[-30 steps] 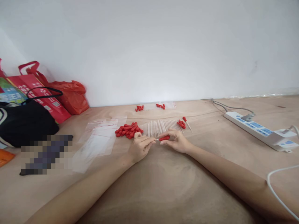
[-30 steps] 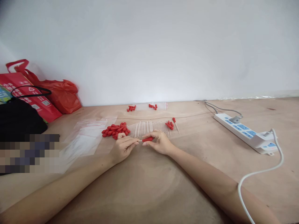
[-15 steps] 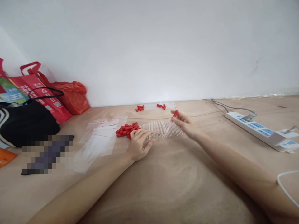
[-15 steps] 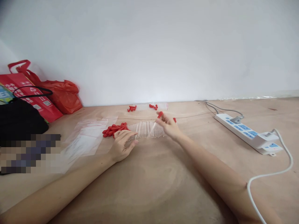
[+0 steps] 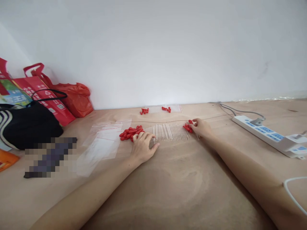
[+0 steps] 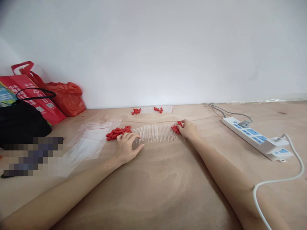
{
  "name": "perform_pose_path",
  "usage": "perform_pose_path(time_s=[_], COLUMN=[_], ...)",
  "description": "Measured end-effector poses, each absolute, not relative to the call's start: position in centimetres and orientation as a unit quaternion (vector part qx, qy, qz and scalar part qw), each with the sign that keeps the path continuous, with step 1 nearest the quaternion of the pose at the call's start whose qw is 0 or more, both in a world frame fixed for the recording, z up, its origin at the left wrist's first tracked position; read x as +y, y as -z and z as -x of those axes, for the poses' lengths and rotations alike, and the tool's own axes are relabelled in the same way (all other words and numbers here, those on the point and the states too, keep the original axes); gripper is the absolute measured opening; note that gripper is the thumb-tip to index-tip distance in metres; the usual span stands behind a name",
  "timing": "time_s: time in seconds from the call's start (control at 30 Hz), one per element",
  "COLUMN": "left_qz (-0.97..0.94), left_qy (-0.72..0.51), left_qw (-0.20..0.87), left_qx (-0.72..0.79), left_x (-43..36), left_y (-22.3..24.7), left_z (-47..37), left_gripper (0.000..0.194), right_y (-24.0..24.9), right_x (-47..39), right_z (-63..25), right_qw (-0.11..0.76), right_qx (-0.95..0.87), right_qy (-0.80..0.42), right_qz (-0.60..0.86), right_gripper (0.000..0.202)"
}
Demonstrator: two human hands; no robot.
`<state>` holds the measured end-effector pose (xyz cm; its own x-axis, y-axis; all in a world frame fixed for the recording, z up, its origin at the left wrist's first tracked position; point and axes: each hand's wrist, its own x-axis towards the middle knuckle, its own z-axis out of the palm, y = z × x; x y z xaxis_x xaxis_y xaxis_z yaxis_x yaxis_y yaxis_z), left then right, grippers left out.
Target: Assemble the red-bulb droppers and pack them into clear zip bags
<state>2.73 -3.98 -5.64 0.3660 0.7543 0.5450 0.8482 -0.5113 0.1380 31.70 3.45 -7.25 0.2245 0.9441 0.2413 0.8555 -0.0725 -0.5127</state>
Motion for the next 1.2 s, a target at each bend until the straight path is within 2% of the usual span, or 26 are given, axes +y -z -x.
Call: perform_pose_path(time_s=[0.23,0.47,0.67,0.97,1.2], left_qz=[0.819,0.784,0.76,0.741,0.748], left_qy=[0.278,0.234,0.174,0.129,0.131], left_qw=[0.09,0.158,0.139,0.134,0.123], left_qx=[-0.493,-0.553,-0.611,-0.645,-0.639], left_x=[-3.8,-1.6,0.7,1.7,1.7], left_y=[6.0,4.3,3.4,3.5,3.7], left_z=[-2.6,-3.5,-5.0,-5.6,-5.5], left_gripper=[0.019,0.018,0.027,0.03,0.024], right_y=[6.4,5.2,5.3,5.3,5.9], right_x=[2.6,1.5,1.4,0.9,-1.2], right_z=[-31.8,-30.6,-30.0,-28.3,-24.5], right_qw=[0.306,0.277,0.252,0.34,0.394], right_qx=[-0.628,-0.687,-0.684,-0.689,-0.754], right_qy=[-0.062,-0.033,-0.015,-0.075,-0.046], right_qz=[0.713,0.671,0.684,0.636,0.523], right_gripper=[0.028,0.031,0.026,0.024,0.021])
